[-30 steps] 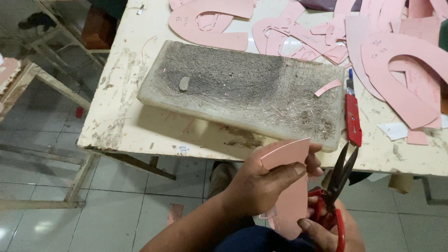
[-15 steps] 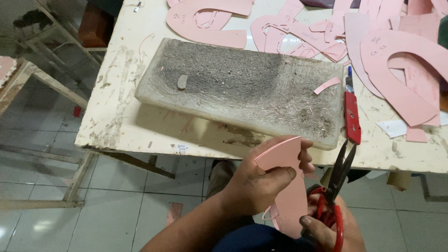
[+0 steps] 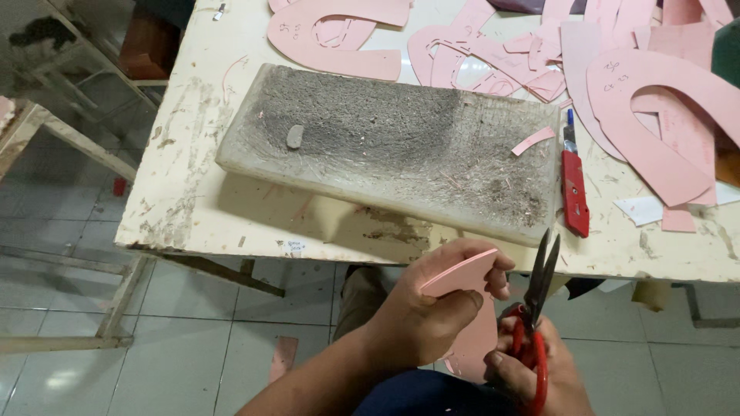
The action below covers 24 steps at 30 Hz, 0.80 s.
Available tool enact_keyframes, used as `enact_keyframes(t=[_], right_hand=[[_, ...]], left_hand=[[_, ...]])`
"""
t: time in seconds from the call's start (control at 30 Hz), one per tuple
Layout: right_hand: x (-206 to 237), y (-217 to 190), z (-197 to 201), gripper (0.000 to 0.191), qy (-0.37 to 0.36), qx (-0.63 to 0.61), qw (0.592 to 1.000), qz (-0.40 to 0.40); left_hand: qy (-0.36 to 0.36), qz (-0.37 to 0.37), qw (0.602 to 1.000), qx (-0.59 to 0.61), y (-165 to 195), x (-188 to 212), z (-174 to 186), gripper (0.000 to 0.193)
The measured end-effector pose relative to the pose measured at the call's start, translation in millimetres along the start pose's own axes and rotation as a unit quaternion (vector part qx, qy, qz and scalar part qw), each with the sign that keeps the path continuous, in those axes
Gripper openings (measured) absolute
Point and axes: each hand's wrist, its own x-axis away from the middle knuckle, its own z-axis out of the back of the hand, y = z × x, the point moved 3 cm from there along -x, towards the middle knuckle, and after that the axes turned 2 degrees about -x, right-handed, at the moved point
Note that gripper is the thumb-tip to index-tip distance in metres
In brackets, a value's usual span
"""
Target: The person uses red-handled scissors to trim a pink U-shaped material piece, following a pre-drawn outline. After cutting, they place the finished piece on a table with other similar pieces and clear away debris from the work surface.
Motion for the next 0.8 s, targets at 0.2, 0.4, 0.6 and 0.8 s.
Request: enact_keyframes(t=[0.2,0.4,0.6,0.8], right_hand=[[-1.5,-17.1,-22.0,0.066,-0.017,0.017,0.999,0.035],[6.4,-35.1,-17.4,0.060,-0.021,0.091,0.993,0.066],[7.7,-38.1,-10.9,0.063,-0.032,0.065,0.996,0.057],[17.5,-55.4,-1.1,0.062,-0.011,0.027,0.993,0.112]], left_hand=[[-0.001,-0.071,0.985,-0.158,14.4,5.3,-10.5,0.036],[0.035,-0.206,0.868,-0.450,32.7,6.4,-24.5,0.039],[0.023,-0.248,0.788,-0.563,25.8,2.6,-35.5,0.040],[-0.013,-0.115,0.874,-0.471,13.4,-7.1,-36.3,0.050]])
